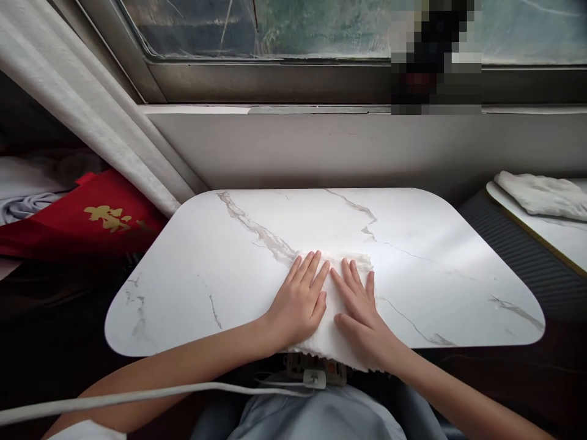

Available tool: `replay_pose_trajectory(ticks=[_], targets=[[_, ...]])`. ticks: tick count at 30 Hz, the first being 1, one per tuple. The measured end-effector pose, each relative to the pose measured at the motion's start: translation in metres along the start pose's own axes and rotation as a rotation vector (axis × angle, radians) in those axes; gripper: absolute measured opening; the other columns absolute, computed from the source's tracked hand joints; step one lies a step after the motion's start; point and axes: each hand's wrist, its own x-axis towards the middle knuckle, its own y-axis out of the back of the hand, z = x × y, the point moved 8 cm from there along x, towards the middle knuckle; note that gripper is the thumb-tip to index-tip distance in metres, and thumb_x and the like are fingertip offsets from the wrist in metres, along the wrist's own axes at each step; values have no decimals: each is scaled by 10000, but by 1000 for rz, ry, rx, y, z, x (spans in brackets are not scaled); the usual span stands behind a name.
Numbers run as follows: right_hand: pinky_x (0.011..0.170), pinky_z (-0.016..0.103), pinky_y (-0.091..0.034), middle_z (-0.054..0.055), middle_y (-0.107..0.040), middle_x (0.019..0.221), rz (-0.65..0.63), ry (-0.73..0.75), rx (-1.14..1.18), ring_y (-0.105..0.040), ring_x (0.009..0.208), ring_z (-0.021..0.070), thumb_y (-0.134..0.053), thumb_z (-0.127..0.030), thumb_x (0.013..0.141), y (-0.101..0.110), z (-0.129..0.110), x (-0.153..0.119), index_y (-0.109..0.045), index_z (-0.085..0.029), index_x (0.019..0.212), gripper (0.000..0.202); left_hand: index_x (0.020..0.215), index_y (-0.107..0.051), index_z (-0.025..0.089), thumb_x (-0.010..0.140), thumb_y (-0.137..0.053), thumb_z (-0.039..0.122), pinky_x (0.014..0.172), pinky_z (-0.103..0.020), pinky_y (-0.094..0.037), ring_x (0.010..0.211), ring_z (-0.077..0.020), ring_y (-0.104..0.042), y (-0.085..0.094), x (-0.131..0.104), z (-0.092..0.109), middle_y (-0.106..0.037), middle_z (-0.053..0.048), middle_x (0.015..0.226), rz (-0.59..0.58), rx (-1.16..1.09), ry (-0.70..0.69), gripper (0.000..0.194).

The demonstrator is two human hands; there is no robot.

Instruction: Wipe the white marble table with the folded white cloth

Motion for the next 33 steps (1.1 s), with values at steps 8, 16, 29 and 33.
replay_pose_trajectory(ticks=[8,16,29,33], targets=[[1141,527,-44,73,-8,1539,-146,-16,-104,46,1405,212,-275,-528,933,8,3,42,-33,-200,1495,694,1443,-271,97,927,-317,258,1155,-433,-154,1411,-215,-111,0,9,-25,-226,-113,1516,-36,6,103,542],[1145,473,-54,135,-148,1542,79,-69,-408,-83,1420,241,-229,-393,948,15,24,183,-198,-75,1471,613,1427,-306,74,935,-259,223,1156,-374,-103,1398,-192,-193,0,109,-134,-281,-103,1503,-8,89,245,516],[1124,488,-41,150,-286,1503,226,-5,-421,-206,1391,248,-274,-342,937,28,39,272,-314,-89,1432,556,1397,-364,62,921,-262,185,1148,-413,-143,1379,-218,-251,3,168,-201,-327,-122,1480,83,123,293,502],[1118,510,10,170,-265,1505,229,-14,-437,-195,1395,256,-274,-334,933,23,32,255,-308,-76,1432,564,1404,-348,50,926,-274,188,1153,-404,-121,1387,-217,-230,4,156,-191,-303,-129,1490,57,139,281,503]])
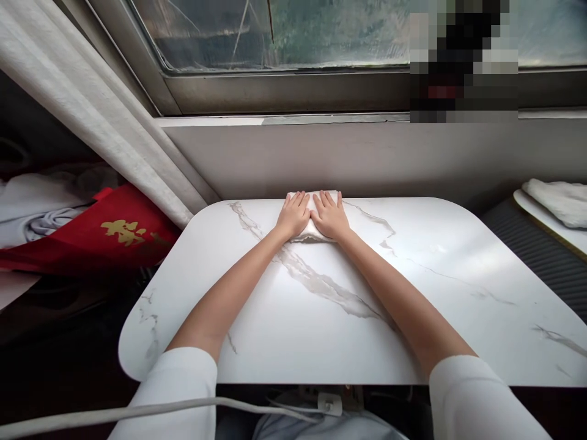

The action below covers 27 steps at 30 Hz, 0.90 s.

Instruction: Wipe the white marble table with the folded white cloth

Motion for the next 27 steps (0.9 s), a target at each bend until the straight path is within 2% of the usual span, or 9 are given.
replay_pose_trajectory(ticks=[4,8,13,15,17,19,22,24,27], targets=[[1124,501,-16,191,-242,1508,-10,-5,-9,-163,1402,270,-270,-334,935,7,-21,-39,-288,-43,1437,580,1403,-348,56,927,-293,199,1154,-405,-123,1390,-216,-221,8,-39,11,-297,-127,1493,-4,5,-36,500],[1129,527,-27,186,-181,1524,-47,14,17,-93,1415,282,-229,-351,953,16,-56,-103,-227,-32,1455,595,1410,-339,67,935,-270,203,1158,-425,-128,1397,-216,-200,20,-111,30,-291,-121,1497,-16,-21,-91,498],[1140,542,-55,162,-108,1540,-133,208,85,-19,1414,302,-252,-356,953,29,-106,-184,-153,-47,1474,614,1452,-241,89,922,-287,180,1150,-484,-152,1410,-237,-141,42,-212,53,-259,-120,1510,14,-4,-100,540],[1136,564,-62,151,-97,1543,-132,290,120,4,1413,308,-271,-353,952,35,-121,-205,-120,-67,1482,621,1469,-182,95,908,-314,167,1147,-495,-163,1409,-251,-140,47,-239,58,-242,-121,1516,12,-2,-105,581],[1130,579,-69,155,-96,1542,-132,339,150,23,1412,309,-285,-341,952,38,-128,-213,-99,-80,1486,623,1480,-135,105,902,-322,156,1144,-501,-172,1408,-255,-145,50,-253,58,-241,-118,1517,17,-6,-96,609],[1128,577,-83,162,-102,1540,-141,349,169,25,1412,304,-293,-343,953,35,-129,-208,-107,-93,1487,619,1480,-135,110,905,-315,155,1142,-501,-178,1407,-252,-152,51,-253,52,-255,-117,1512,20,-9,-82,604],[1132,548,-104,168,-129,1536,-139,327,160,-15,1414,300,-298,-381,952,27,-123,-178,-167,-108,1482,611,1458,-224,104,918,-293,179,1141,-496,-176,1403,-244,-173,46,-230,36,-288,-122,1499,25,-9,-51,549],[1135,527,-107,177,-177,1527,-104,295,121,-61,1412,307,-313,-383,945,21,-115,-146,-227,-93,1468,604,1437,-279,92,927,-269,199,1144,-491,-161,1400,-240,-189,42,-201,20,-300,-128,1492,29,-3,-10,521],[1128,499,-129,202,-259,1499,-46,236,50,-155,1400,313,-336,-323,929,10,-101,-89,-297,-58,1440,578,1410,-329,66,931,-259,208,1150,-453,-142,1393,-228,-214,32,-143,-9,-314,-135,1485,9,9,40,504]])
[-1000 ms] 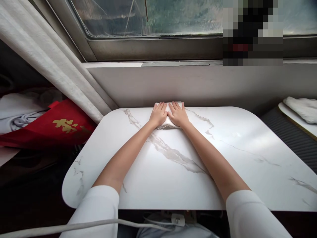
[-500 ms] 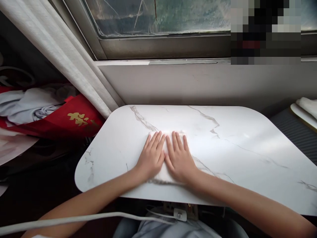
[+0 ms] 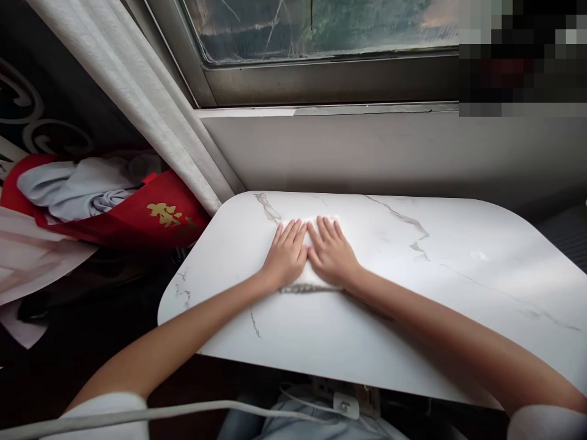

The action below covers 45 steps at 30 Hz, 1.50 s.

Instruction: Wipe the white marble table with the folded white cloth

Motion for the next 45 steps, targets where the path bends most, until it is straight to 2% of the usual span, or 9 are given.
replay_pose_trajectory(ticks=[6,12,16,19,25,30,34,39,45], targets=[[1100,481,-150,216,-297,1482,77,-205,-54,-238,1377,302,-328,-264,906,-12,52,90,-333,-69,1426,555,1407,-350,108,920,-290,183,1153,-381,-122,1389,-184,-225,-15,108,-46,-313,-87,1493,-29,-4,1,496],[1091,490,-132,203,-315,1477,90,-222,-69,-239,1374,288,-284,-270,913,-19,60,119,-339,-70,1420,548,1392,-373,108,919,-283,175,1147,-395,-135,1382,-189,-245,-18,133,-67,-334,-92,1483,3,-9,16,487],[1097,493,-116,193,-284,1493,64,-210,-63,-216,1385,277,-273,-288,924,-18,49,106,-310,-79,1433,551,1386,-379,105,917,-293,182,1146,-417,-141,1384,-196,-240,-15,117,-64,-329,-100,1484,24,-18,18,482],[1102,507,-94,201,-250,1504,35,-209,-49,-179,1397,287,-265,-301,932,-18,28,84,-286,-68,1441,560,1389,-374,107,916,-293,186,1148,-410,-141,1387,-191,-233,-10,86,-57,-330,-95,1484,20,-7,-2,486],[1118,537,-38,227,-196,1511,-6,-50,89,-73,1410,314,-215,-344,950,-15,-61,18,-248,-14,1446,596,1397,-366,93,920,-266,199,1147,-437,-163,1388,-208,-231,19,-31,-53,-339,-113,1477,53,2,-24,499],[1117,581,-22,226,-198,1508,-74,212,269,-26,1412,318,-219,-351,952,-9,-148,-23,-229,12,1444,611,1454,-260,158,945,-233,217,1135,-467,-191,1390,-214,-228,46,-135,-69,-319,-94,1489,82,36,37,513],[1109,597,-29,246,-211,1499,-87,328,351,-39,1411,328,-262,-347,944,-9,-193,-25,-233,34,1434,622,1476,-197,203,952,-236,232,1126,-480,-206,1384,-226,-245,60,-180,-97,-303,-81,1498,93,65,90,526],[1110,567,5,242,-191,1506,-101,268,369,-52,1412,316,-276,-374,932,-25,-201,12,-228,14,1441,642,1444,-292,159,948,-214,280,1119,-485,-206,1368,-236,-286,59,-164,-139,-335,-102,1479,43,79,139,517],[1128,479,31,180,-170,1530,-122,54,332,-73,1420,245,-216,-352,923,-47,-141,100,-223,-20,1452,625,1405,-344,73,923,-201,274,1140,-419,-144,1385,-192,-238,39,-60,-177,-324,-123,1482,-16,59,105,541]])
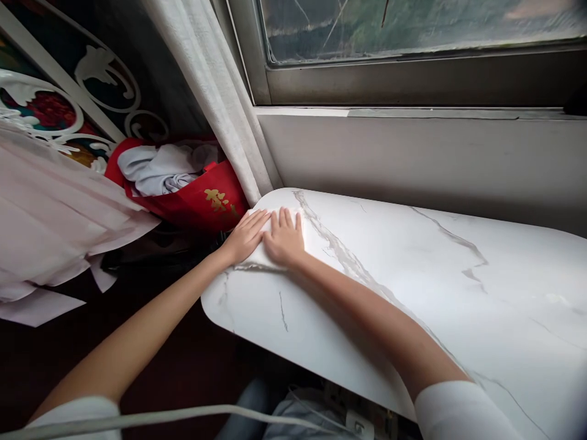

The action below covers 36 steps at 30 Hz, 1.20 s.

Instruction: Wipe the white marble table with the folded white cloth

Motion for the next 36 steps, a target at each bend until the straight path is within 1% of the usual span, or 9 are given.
replay_pose_trajectory(ticks=[6,9,12,18,22,27,30,33,36], targets=[[1130,449,14,161,-187,1531,105,-187,-75,-100,1416,216,-189,-279,910,24,73,66,-233,-25,1450,599,1388,-380,109,904,-271,220,1141,-389,-139,1377,-174,-257,-20,118,-4,-346,-88,1476,-28,-15,-39,508],[1123,471,6,177,-200,1524,158,-241,-125,-105,1414,235,-184,-258,911,29,87,76,-243,-12,1444,590,1376,-403,146,895,-308,207,1135,-395,-170,1370,-185,-277,-25,145,-3,-361,-73,1470,-28,-24,-42,495],[1118,481,7,192,-202,1520,166,-225,-143,-106,1413,247,-202,-274,914,28,86,76,-250,-8,1440,591,1377,-403,152,890,-313,194,1136,-396,-170,1371,-189,-276,-25,147,-2,-355,-72,1473,-21,-28,-51,497],[1117,485,23,208,-205,1515,157,-163,-139,-114,1412,261,-228,-300,930,23,59,43,-258,3,1436,591,1397,-360,122,901,-269,182,1140,-423,-138,1388,-186,-229,-20,100,8,-331,-93,1483,-22,-9,-72,508],[1118,490,41,214,-193,1516,104,-60,-97,-83,1416,273,-237,-311,938,14,22,0,-243,6,1440,594,1409,-337,100,920,-233,226,1141,-429,-147,1393,-190,-214,-9,34,20,-323,-107,1486,5,-8,-76,516],[1121,501,61,197,-67,1534,-150,62,61,56,1413,264,-272,-377,940,-1,-23,-70,-162,-22,1466,644,1434,-304,124,956,-199,270,1136,-452,-172,1390,-209,-228,11,-63,46,-312,-107,1490,66,2,-43,510],[1111,521,81,193,37,1529,-303,99,207,161,1385,261,-335,-409,922,-5,-39,-107,-90,-49,1479,707,1458,-258,167,968,-214,272,1132,-467,-186,1388,-225,-232,18,-104,66,-304,-87,1496,52,-4,-56,503],[1103,518,107,177,97,1528,-375,70,348,238,1355,242,-309,-432,928,-6,-46,-124,-33,-67,1483,719,1469,-227,197,976,-211,279,1125,-486,-198,1388,-236,-229,19,-120,72,-288,-74,1503,20,-10,-42,500],[1098,517,119,175,68,1538,-347,11,399,223,1365,247,-261,-427,939,-2,-43,-114,-43,-66,1484,689,1468,-228,191,979,-189,315,1122,-497,-192,1389,-237,-224,14,-111,64,-297,-80,1498,8,-17,-18,506]])
